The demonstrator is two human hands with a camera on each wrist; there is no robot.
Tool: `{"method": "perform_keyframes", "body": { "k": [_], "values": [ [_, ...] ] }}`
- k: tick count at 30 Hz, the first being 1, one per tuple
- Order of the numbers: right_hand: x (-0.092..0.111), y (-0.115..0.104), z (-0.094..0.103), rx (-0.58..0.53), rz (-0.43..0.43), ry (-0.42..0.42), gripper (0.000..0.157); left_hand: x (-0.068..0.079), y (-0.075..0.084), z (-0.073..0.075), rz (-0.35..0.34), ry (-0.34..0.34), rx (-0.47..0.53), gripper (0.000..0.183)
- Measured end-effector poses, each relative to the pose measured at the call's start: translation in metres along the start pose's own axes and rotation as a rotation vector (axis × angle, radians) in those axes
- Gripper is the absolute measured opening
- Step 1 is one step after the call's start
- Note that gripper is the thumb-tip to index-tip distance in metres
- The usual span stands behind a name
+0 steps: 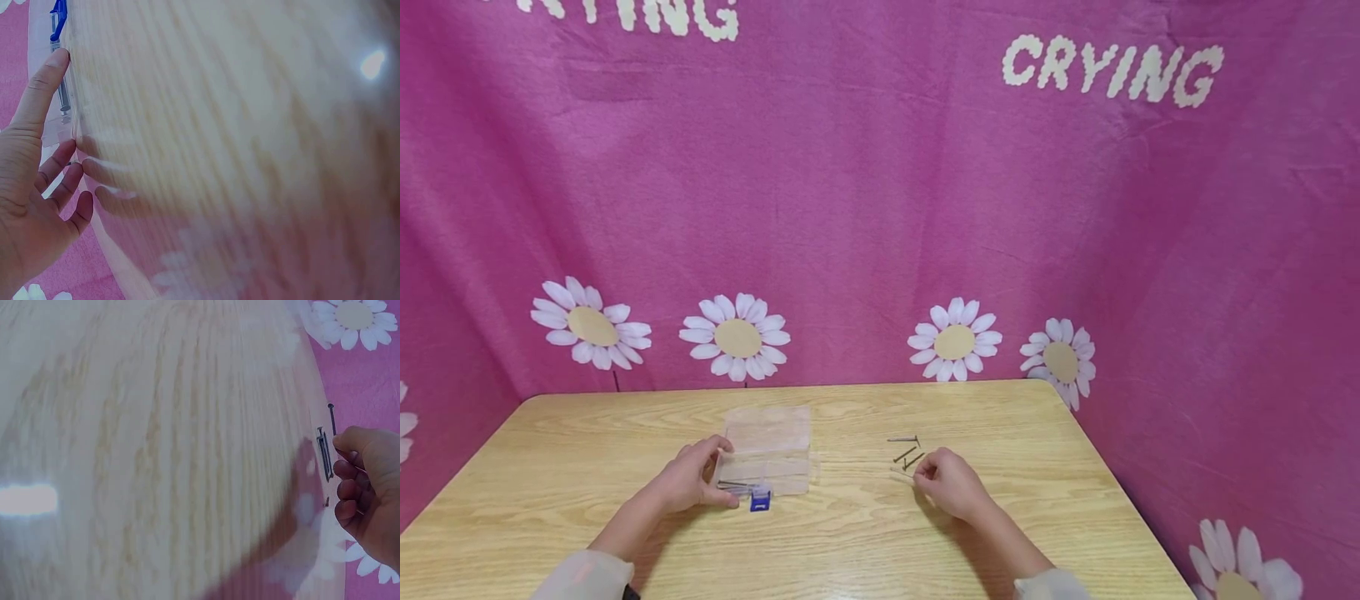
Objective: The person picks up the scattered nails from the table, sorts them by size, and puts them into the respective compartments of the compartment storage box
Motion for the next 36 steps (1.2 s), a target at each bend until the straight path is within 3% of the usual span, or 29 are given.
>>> {"method": "perform_keyframes", "body": {
  "k": [9,20,36],
  "values": [
    [-0.006,-0.013,0.0,-0.033,-0.017,-0.034,0.009,0.0,-0.002,0.0,0.009,-0.012,0.014,0.076],
    [-0.016,-0.032,-0.006,-0.053,0.089,-0.029,0.009,0.0,0.001,0.001,0.016,-0.012,0.001,0.076],
    [-0.024,-0.05,-0.019,-0.081,0.135,-0.073,0.01,-0.002,-0.003,0.0,0.023,-0.014,-0.001,0.077]
  ]
}}
Point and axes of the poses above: each hand's wrist, its own x-axis away from the middle knuckle, its own z-axis out of the back of the hand, y = z × x, the point moved 1 cm from there along -x, towards the middle knuckle, and after that the axes turned 15 degrees about x, right-handed, at the moved point
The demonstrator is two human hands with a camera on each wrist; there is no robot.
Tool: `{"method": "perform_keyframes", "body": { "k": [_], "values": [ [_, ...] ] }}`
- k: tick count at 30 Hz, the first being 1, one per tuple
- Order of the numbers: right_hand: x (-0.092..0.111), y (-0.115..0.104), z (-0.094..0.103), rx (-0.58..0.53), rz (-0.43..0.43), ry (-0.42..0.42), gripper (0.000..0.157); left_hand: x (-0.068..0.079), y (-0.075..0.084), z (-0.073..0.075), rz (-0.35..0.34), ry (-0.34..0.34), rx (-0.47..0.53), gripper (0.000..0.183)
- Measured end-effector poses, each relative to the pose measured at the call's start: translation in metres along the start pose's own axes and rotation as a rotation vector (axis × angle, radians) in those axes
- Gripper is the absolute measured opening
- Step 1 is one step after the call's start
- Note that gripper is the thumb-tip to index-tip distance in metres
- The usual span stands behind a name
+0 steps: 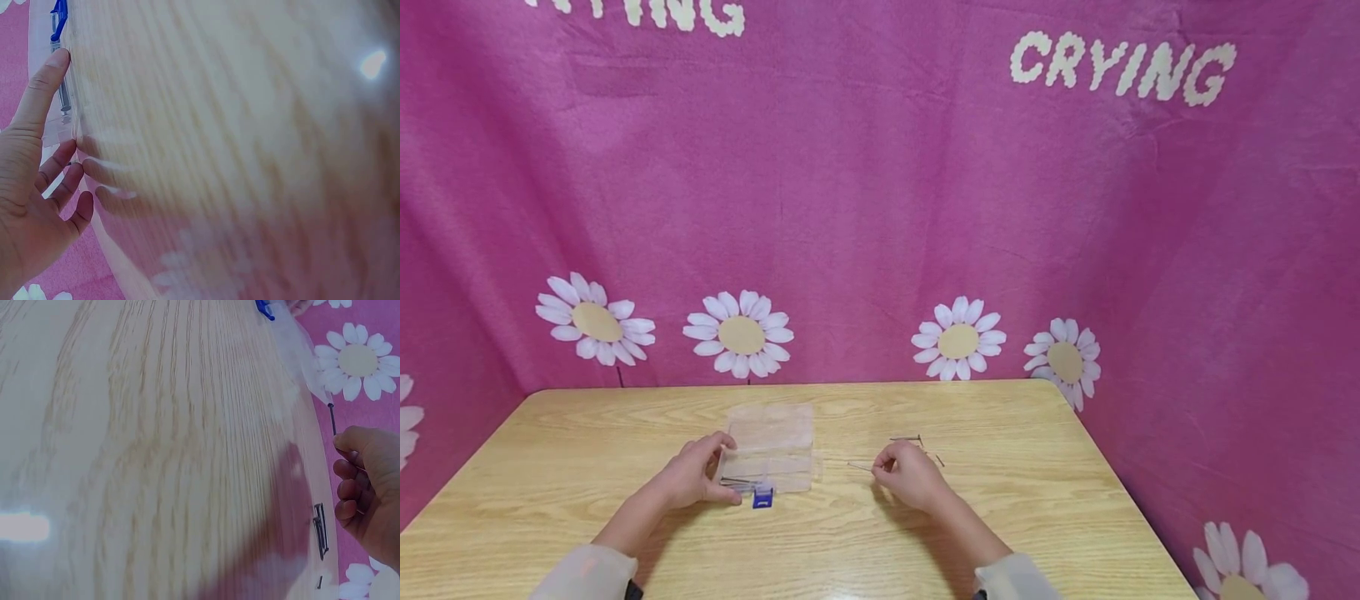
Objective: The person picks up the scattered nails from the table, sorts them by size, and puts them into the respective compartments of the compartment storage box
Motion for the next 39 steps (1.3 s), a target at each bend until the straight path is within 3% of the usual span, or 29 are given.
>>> {"method": "perform_keyframes", "body": {
  "k": [7,39],
  "values": [
    [-0.005,-0.012,-0.005,0.036,0.054,0.042,0.006,0.0,0.0,0.0,-0.007,0.005,-0.006,0.076],
    [-0.027,-0.054,-0.028,0.056,0.077,-0.052,0.011,0.003,0.003,0.001,-0.015,-0.002,0.001,0.076]
  ]
}}
Point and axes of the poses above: each hand's wrist, its own x-axis away from the middle knuckle, its own z-axis out of the back of the hand, y = z × x, the point moved 1 cm from there along -x, towards the middle knuckle, and after that the axes turned 15 degrees about x, right-handed, at the moved point
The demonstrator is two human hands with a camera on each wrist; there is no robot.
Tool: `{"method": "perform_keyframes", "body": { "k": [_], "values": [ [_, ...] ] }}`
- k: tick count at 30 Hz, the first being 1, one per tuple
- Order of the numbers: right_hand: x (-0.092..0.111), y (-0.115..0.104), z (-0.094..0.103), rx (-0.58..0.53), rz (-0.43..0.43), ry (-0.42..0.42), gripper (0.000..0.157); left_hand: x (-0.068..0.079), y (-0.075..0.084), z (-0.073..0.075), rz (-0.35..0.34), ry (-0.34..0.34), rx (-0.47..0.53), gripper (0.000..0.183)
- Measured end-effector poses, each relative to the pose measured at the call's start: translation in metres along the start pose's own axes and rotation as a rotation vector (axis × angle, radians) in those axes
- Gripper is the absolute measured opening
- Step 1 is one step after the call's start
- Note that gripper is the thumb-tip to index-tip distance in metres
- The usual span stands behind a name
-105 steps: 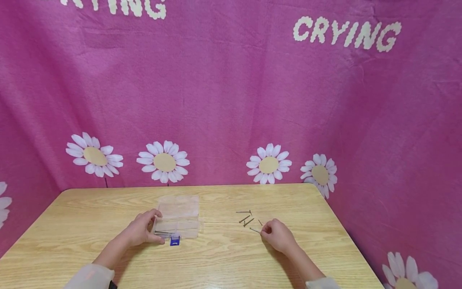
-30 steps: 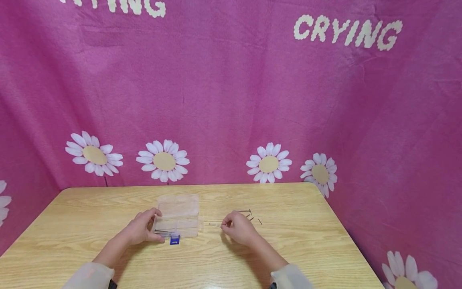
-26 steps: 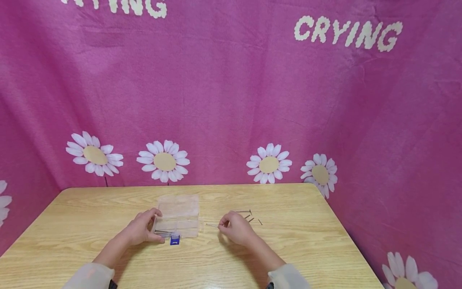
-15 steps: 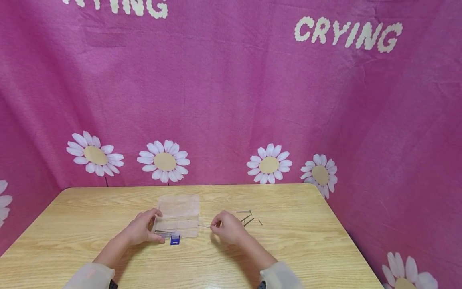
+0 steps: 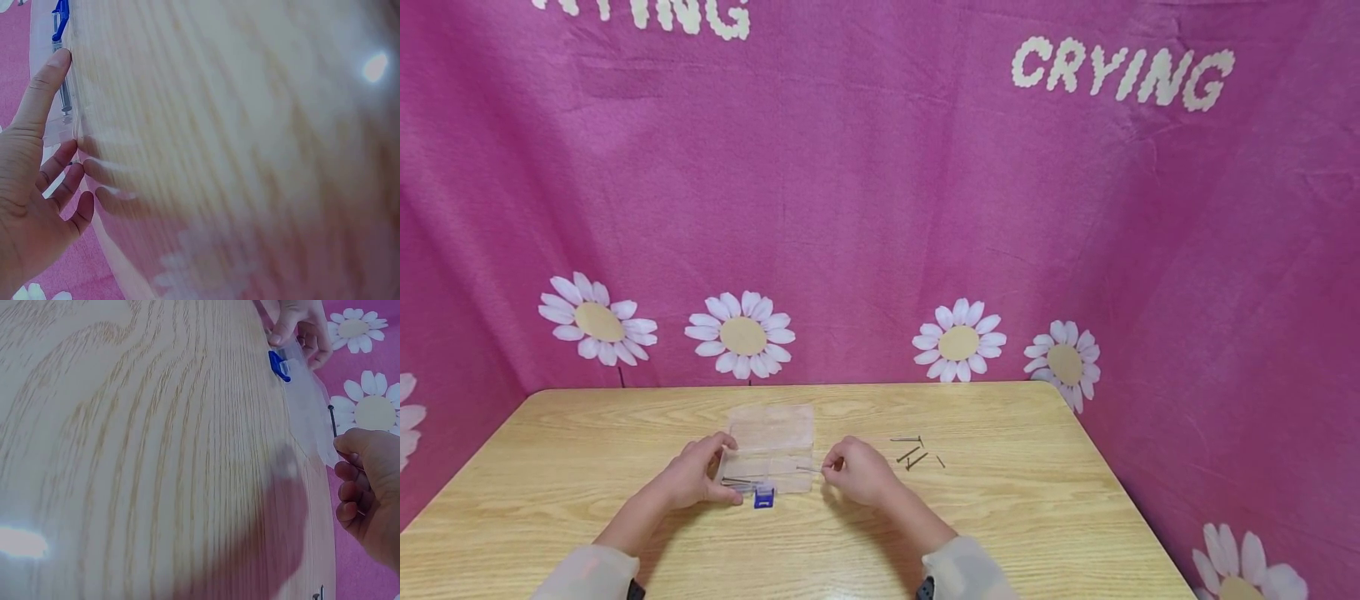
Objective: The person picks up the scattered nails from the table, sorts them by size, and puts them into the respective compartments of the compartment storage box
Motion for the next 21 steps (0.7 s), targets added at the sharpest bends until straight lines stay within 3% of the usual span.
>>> {"method": "perform_keyframes", "body": {
  "k": [21],
  "values": [
    [-0.016,-0.021,-0.005,0.066,0.074,0.011,0.007,0.001,0.001,0.0,-0.001,0.0,-0.001,0.075]
  ]
}}
Point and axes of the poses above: each hand's wrist, its own x-axis away from the middle knuckle, its own z-axis out of the back of the hand, y = z × x, the point moved 1 cm from there along -x, towards the middle knuckle, and after that the axes turned 15 degrees about x, right-handed, at the moved point
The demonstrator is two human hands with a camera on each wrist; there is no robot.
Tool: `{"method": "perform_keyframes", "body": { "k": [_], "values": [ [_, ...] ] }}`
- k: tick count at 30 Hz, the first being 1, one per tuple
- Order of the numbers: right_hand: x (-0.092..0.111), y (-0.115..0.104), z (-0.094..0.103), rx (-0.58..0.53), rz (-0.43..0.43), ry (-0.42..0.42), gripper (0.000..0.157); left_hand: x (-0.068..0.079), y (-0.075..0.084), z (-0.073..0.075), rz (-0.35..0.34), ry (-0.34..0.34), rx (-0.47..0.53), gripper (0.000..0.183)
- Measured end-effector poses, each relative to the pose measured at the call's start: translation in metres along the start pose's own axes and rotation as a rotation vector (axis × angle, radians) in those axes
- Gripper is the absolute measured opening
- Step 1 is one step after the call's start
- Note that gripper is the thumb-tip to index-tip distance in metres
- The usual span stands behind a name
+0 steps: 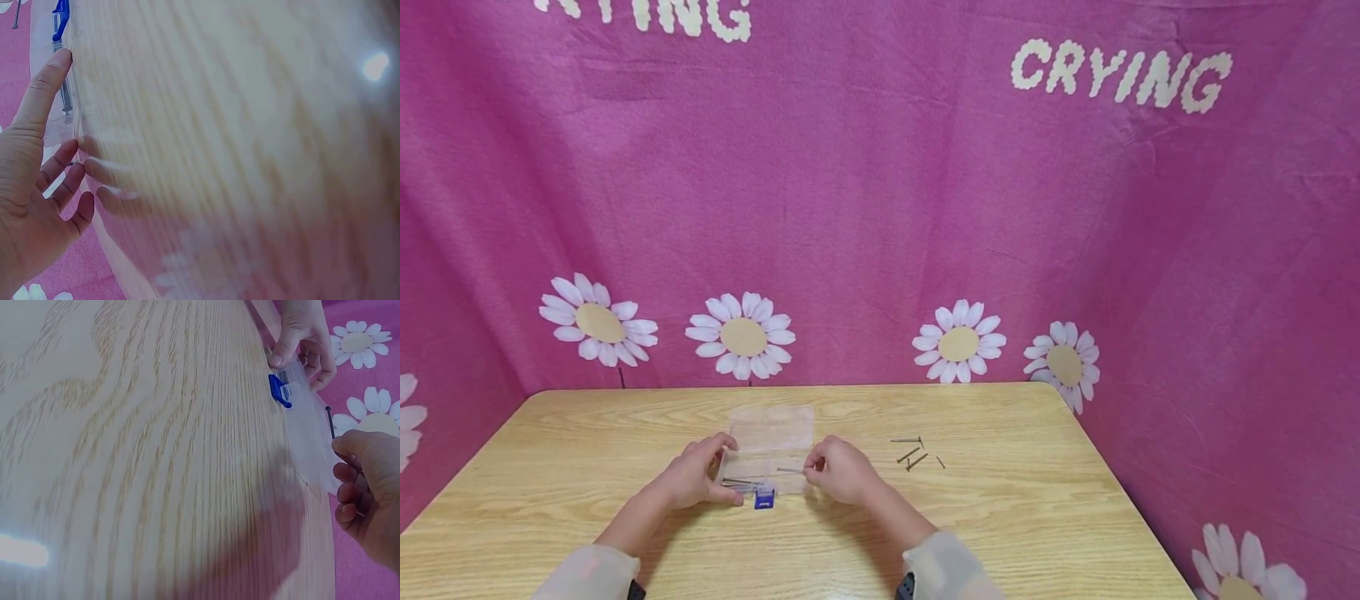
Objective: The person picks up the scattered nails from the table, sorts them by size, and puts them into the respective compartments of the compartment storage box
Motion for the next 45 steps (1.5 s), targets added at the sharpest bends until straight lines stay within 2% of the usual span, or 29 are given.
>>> {"method": "perform_keyframes", "body": {
  "k": [10,20,30,37,45],
  "values": [
    [-0.004,-0.006,-0.005,0.012,-0.008,-0.039,0.007,-0.001,-0.002,-0.001,-0.003,0.005,0.0,0.075],
    [-0.006,-0.007,-0.01,0.042,-0.011,-0.038,0.007,-0.001,-0.001,-0.001,0.001,0.005,-0.006,0.075],
    [-0.006,-0.008,-0.011,0.025,-0.026,-0.05,0.008,0.001,0.0,-0.001,-0.001,0.004,-0.016,0.075],
    [-0.006,-0.007,-0.012,0.033,0.0,-0.027,0.007,0.001,0.001,-0.002,0.001,0.008,-0.014,0.075],
    [-0.006,-0.007,-0.013,0.019,-0.007,-0.009,0.008,0.0,0.0,-0.002,0.0,0.011,-0.014,0.075]
  ]
}}
Point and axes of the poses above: each hand's wrist, its own x-axis away from the middle knuckle, its own z-axis out of the back of the hand, y = z × x, the point moved 1 cm from there along -x, towards the middle knuckle, and after that the axes turned 15 degrees about x, right-handed, at the moved point
